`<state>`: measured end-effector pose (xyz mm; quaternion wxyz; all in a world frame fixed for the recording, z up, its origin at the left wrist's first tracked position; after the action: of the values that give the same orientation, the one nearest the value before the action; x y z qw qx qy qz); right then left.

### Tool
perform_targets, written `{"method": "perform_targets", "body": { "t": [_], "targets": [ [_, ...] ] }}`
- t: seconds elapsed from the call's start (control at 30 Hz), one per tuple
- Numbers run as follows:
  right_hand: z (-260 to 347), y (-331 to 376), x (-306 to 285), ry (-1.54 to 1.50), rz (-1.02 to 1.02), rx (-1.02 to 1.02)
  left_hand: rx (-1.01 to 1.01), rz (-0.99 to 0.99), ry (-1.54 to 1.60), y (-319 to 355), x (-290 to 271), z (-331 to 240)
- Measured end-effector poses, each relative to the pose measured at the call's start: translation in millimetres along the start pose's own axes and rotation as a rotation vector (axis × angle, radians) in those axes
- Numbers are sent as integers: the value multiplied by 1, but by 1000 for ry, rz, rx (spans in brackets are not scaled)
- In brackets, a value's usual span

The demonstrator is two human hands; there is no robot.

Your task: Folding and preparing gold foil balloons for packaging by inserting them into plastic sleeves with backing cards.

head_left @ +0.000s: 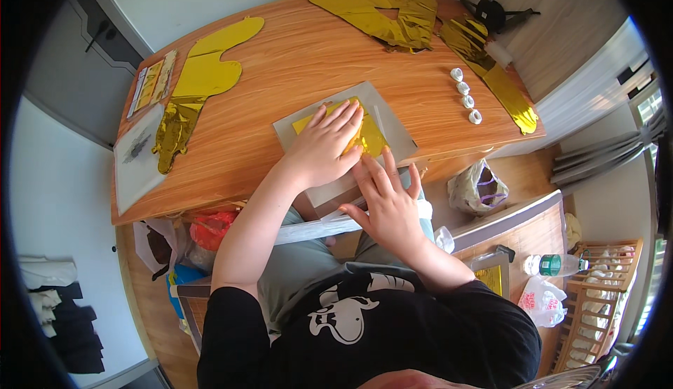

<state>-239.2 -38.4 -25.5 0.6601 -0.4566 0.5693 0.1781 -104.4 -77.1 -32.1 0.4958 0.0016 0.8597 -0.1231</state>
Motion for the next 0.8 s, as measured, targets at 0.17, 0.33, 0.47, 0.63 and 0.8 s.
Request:
{"method": "perform_targets", "body": {
  "t": [0.17,0.33,0.47,0.63,0.8],
  "targets": [
    [-2,-2,-1,22,-4,-13,4,-1,-25,1,0,-2],
    [-4,-1,-3,36,-4,10,24,-25,-97,1,2,-2],
    [-4,1,-6,33,4,21,28,-30,-117,2,0,-6],
    [-7,1,-4,-8,25,-7,45,-37,-164,3,3,-4],
    [-10,-1,-8,-56,1,-1,43,-39,-174,3,7,-2]
  ]
}}
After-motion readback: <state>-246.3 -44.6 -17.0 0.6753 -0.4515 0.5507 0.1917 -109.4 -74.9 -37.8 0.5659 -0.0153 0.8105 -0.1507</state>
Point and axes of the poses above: each hand's wrist, its own y-axis away from the middle knuckle, its own x-axis out of the palm, z = x × y, the point moved 9 cm from there along -y, towards the middle knuckle, and after that the axes turned 12 degrees about y, right-handed, at the moved point
